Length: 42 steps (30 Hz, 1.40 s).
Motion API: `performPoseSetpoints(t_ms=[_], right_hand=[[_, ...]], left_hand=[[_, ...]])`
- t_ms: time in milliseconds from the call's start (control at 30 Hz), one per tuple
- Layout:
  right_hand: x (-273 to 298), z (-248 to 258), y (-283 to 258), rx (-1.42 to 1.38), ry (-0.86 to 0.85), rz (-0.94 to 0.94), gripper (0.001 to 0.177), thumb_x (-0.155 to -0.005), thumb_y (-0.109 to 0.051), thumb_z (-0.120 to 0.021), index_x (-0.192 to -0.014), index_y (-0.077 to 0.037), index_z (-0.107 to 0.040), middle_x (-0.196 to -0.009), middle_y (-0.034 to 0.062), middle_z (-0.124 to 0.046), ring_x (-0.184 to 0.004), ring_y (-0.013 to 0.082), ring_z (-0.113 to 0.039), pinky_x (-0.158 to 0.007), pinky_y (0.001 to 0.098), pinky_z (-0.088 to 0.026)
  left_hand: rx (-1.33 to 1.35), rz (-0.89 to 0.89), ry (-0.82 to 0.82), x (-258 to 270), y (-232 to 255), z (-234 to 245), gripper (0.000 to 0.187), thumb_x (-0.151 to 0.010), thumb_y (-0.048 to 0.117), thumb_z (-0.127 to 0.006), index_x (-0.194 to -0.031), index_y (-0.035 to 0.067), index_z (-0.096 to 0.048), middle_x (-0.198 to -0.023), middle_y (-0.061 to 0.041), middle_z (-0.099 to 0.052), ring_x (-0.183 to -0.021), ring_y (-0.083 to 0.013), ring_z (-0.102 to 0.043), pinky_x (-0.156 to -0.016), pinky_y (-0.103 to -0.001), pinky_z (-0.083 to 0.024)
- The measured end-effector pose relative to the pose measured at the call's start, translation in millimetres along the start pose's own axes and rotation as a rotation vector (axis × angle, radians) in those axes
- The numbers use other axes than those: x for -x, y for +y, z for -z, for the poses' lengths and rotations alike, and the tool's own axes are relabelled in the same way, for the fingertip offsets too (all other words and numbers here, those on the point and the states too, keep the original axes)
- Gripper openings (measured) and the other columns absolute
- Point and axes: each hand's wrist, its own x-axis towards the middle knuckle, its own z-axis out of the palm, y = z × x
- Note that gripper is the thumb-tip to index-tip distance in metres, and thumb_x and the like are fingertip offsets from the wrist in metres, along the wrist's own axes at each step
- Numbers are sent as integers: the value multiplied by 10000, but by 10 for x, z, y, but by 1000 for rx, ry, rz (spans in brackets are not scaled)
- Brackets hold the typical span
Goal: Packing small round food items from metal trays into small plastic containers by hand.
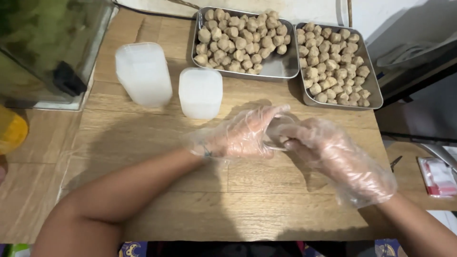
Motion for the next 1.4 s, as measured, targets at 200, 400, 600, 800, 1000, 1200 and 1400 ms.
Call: performPoseSetpoints(t_ms=[200, 400, 600, 800, 1000, 1200, 1400], right_hand=[[-296, 253, 172, 307, -129, 341, 476, -850, -415, -491, -1061, -40, -695, -777, 81, -686, -553, 133, -498, -497, 224, -399], [-455, 287, 170, 682, -299, 761, 688, -894, -643, -298, -1165, -132, -672, -555, -21, -632, -311, 16, -379, -256, 141, -289], [-131, -271, -183, 136, -322, 167, 150, -896, -139, -488, -937, -73, -616, -1103, 174, -677, -1197, 342, -674, -1058, 560, -461], [-645, -232, -396, 533, -100, 323, 216, -919, -59, -499, -1096, -77, -621, -1168, 158, -669, -1016, 251, -696, -846, 382, -541], [-1340, -373, -666, 920, 149, 502, 348, -941, 21, -514, -1255, -81, -627, -1233, 142, -659, -834, 159, -714, -634, 201, -612], [-2438, -339, -471, 1746, 152, 505, 559, -1016, -236, -494, -1509, -17, -346, -904, 45, -537, -673, 122, -451, -591, 203, -468], [-1680, -491, -705, 1105, 99, 419, 439, -893, 170, -475, -1225, -78, -621, -1179, 94, -665, -1050, 198, -659, -935, 274, -572]], left_hand=[[147, 216, -7, -27, 61, -8, 1111, -632, 260, -885, -1541, 121, -261, -1355, -191, -577, -1284, -412, -564, -1089, -546, -480], [1011, 101, -17, 87, -159, -214, 1004, -802, -57, -775, -1552, 225, -169, -1529, -191, -398, -1392, -391, -488, -1074, -597, -543], [207, 247, -17, -37, 173, 35, 1080, -618, 238, -883, -1511, 90, -293, -1291, -250, -583, -1238, -480, -574, -1048, -584, -497], [170, 394, -45, -104, 446, 208, 912, -616, 371, -820, -1390, 99, -423, -1259, -181, -621, -1183, -409, -631, -975, -521, -558], [209, 148, 31, 1, 40, -48, 1038, -715, 226, -831, -1486, 24, -166, -1433, -187, -559, -1286, -358, -578, -1062, -470, -494], [155, 65, 78, 9, 25, 10, 729, -744, 351, -804, -1284, 112, -377, -1208, -104, -585, -1093, -267, -621, -904, -397, -541], [45, 80, -56, 40, -8, 38, 229, -826, 323, -720, -898, 209, -535, -1352, -78, -491, -1086, -234, -559, -916, -422, -523]])
